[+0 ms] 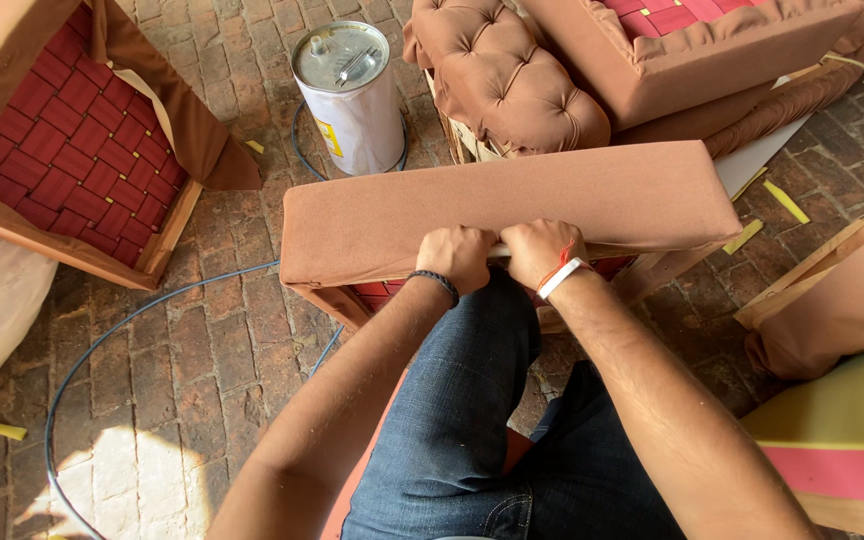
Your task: The person wraps a brown fabric cover over a chair armrest and uses a pneumatic staple gun to secure the fabric to the wooden frame. They repeatedly smooth, fold, and staple the fabric along the edges and corners of the armrest.
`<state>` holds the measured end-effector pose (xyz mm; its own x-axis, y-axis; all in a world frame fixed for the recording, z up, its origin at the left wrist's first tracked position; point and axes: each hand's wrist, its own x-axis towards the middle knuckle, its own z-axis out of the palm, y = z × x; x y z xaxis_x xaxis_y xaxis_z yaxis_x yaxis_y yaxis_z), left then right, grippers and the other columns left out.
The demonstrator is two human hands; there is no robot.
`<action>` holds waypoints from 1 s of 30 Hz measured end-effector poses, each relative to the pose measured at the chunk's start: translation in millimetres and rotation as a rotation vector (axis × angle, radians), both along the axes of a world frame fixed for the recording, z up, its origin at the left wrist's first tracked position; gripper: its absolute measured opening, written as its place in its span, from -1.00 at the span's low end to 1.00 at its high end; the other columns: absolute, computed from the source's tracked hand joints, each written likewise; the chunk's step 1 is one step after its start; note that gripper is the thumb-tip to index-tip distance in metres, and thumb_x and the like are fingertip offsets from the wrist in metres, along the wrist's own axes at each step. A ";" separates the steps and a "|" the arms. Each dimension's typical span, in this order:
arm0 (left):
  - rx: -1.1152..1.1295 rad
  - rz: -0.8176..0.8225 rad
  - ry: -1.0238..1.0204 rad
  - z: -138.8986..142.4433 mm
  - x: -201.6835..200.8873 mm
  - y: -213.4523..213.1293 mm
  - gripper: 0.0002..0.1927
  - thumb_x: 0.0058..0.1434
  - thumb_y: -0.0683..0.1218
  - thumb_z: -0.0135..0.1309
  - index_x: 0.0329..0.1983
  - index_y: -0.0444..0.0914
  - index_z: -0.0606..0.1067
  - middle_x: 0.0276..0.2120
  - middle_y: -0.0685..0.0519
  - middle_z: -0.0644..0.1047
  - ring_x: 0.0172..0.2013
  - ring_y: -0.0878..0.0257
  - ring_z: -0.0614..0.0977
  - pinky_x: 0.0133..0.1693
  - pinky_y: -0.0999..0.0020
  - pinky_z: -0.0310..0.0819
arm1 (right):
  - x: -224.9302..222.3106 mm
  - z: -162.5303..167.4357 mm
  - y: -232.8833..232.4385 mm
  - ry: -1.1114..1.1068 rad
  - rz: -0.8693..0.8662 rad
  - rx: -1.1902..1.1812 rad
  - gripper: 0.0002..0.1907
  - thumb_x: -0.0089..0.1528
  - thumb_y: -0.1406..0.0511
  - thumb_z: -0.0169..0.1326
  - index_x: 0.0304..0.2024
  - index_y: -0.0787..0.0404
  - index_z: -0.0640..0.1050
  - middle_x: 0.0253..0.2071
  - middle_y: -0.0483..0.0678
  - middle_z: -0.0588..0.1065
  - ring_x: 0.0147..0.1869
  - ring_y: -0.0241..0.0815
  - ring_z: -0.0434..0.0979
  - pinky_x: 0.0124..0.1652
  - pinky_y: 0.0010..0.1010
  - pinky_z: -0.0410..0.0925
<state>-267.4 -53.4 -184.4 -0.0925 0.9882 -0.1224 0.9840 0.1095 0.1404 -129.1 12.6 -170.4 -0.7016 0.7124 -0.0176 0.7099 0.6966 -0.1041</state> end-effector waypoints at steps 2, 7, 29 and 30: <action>0.127 0.015 -0.026 -5.0 3.0 -8.6 -0.75 0.14 -0.09 0.05 -0.16 0.00 0.66 -0.35 -0.05 0.66 -0.30 0.02 0.71 -0.27 0.13 0.61 | 4.7 -1.4 -9.6 0.041 -0.020 0.026 -0.85 0.14 0.34 0.15 -0.29 0.02 0.70 -0.31 0.08 0.64 -0.19 0.12 0.69 -0.14 -0.02 0.50; 0.152 -0.003 -0.074 -13.5 19.2 -34.8 -0.80 0.18 -0.07 0.06 -0.22 0.00 0.67 -0.37 -0.01 0.67 -0.33 0.05 0.72 -0.30 0.13 0.61 | 24.8 -10.4 -38.0 0.158 -0.050 0.108 -0.87 0.08 0.37 0.16 -0.37 0.05 0.69 -0.36 0.03 0.63 -0.23 0.10 0.67 -0.23 -0.06 0.51; -0.703 -0.546 -0.914 -49.1 -43.6 186.9 -0.43 0.54 0.10 -0.47 0.55 -0.16 0.13 0.38 -0.04 0.24 0.28 0.10 0.32 0.32 0.21 0.15 | 25.4 -12.7 -45.1 0.380 -0.158 0.013 -0.92 -0.07 0.42 0.11 -0.63 0.13 0.52 -0.52 -0.04 0.53 -0.35 0.05 0.60 -0.34 -0.07 0.43; -0.391 -0.644 -0.440 -39.9 -34.7 173.3 -0.42 0.53 0.11 -0.46 0.55 -0.14 0.10 0.41 -0.04 0.18 0.32 0.09 0.24 0.34 0.19 0.07 | 26.8 -12.4 -44.1 0.369 -0.162 -0.006 -0.92 -0.08 0.42 0.11 -0.64 0.13 0.51 -0.53 -0.04 0.53 -0.34 0.05 0.59 -0.35 -0.07 0.43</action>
